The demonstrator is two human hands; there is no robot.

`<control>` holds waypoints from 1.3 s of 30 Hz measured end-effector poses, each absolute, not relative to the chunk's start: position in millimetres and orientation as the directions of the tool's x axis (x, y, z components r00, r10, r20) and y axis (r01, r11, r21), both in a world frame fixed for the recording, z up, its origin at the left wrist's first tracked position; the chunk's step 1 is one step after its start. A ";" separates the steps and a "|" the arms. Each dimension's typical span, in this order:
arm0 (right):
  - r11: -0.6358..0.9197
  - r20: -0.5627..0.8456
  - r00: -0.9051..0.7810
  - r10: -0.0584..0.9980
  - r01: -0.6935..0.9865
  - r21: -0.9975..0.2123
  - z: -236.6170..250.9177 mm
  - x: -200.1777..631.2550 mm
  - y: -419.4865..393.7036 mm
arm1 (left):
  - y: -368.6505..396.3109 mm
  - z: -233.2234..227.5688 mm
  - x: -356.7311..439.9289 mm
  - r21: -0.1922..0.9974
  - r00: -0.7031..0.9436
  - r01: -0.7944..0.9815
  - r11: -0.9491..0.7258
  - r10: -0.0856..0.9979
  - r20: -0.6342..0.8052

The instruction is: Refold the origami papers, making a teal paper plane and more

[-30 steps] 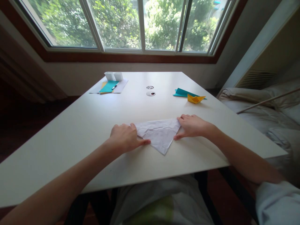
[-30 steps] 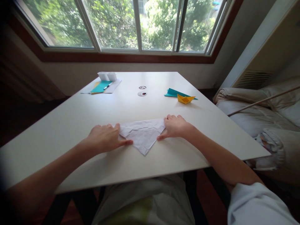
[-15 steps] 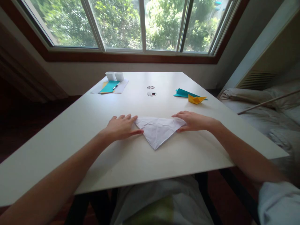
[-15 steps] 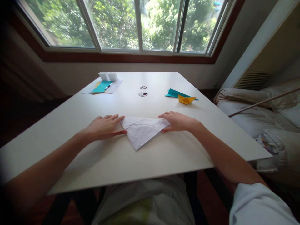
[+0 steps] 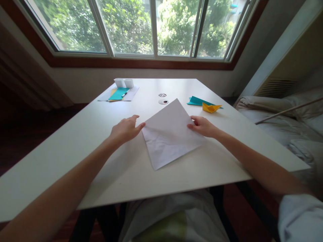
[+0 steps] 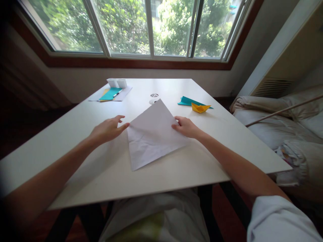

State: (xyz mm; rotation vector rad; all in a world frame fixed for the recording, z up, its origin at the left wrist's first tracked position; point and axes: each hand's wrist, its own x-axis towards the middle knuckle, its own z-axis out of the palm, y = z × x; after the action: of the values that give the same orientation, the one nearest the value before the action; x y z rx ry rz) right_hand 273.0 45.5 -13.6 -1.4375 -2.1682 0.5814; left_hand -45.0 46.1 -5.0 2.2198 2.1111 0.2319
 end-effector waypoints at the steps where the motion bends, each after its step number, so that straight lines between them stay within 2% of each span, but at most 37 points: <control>1: 0.306 0.115 -0.311 0.943 0.681 -0.665 -16.8 272.8 47.6 | 46.5 -4.6 -45.6 0.154 0.031 0.987 -0.038 0.998 0.051; 4: 0.076 -0.031 -0.255 0.966 0.398 -0.914 -23.8 272.3 52.3 | 47.6 -4.3 -46.7 0.223 0.039 0.974 -0.038 0.999 -0.003; 6: -0.068 -0.112 -0.234 0.966 0.187 -0.980 -25.2 271.6 53.9 | 47.9 -5.1 -46.6 0.338 0.090 0.938 -0.073 0.995 -0.034; 8: -0.160 -0.165 -0.218 0.962 0.039 -0.986 -23.7 270.6 53.8 | 46.9 -5.9 -44.9 0.506 0.144 0.858 -0.091 0.987 -0.066; 11: -0.238 -0.214 -0.220 0.952 -0.089 -0.967 -18.3 268.0 51.0 | 42.9 -6.2 -39.3 0.766 0.205 0.641 -0.059 0.974 -0.097; 13: -0.276 -0.243 -0.232 0.942 -0.126 -0.953 -14.6 266.1 48.2 | 39.2 -5.6 -34.3 0.887 0.248 0.459 -0.037 0.965 -0.088; 15: -0.301 -0.261 -0.246 0.933 -0.141 -0.943 -12.1 264.5 45.8 | 35.9 -4.9 -29.5 0.955 0.291 0.294 -0.020 0.954 -0.069; 19: -0.289 -0.234 -0.281 0.931 -0.172 -0.942 -11.7 264.1 45.0 | 32.4 -3.5 -23.7 0.988 0.302 0.146 0.040 0.950 -0.083; 25: -0.251 -0.192 -0.280 0.941 -0.193 -0.948 -15.5 265.1 48.5 | 34.2 -0.8 -23.4 0.995 0.172 0.016 0.094 0.980 -0.095; 29: -0.184 -0.151 -0.206 0.967 -0.153 -0.971 -17.1 263.6 47.2 | 34.8 0.4 -23.9 0.992 0.128 -0.006 0.124 0.984 -0.122; 34: 0.045 0.048 -0.127 0.991 -0.028 -0.999 -16.7 262.5 44.8 | 32.0 2.0 -22.4 0.985 0.257 -0.001 0.172 0.952 -0.166; 39: 0.030 0.026 -0.109 0.994 0.038 -0.999 -18.7 262.6 48.1 | 33.6 -1.3 -22.5 0.987 0.263 0.038 0.158 0.951 -0.162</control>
State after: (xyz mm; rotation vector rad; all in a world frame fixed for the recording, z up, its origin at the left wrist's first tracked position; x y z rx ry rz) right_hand 262.6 48.1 -18.7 -1.1636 -1.3316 1.2487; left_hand -22.5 33.6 -1.3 1.2169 1.0943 0.8878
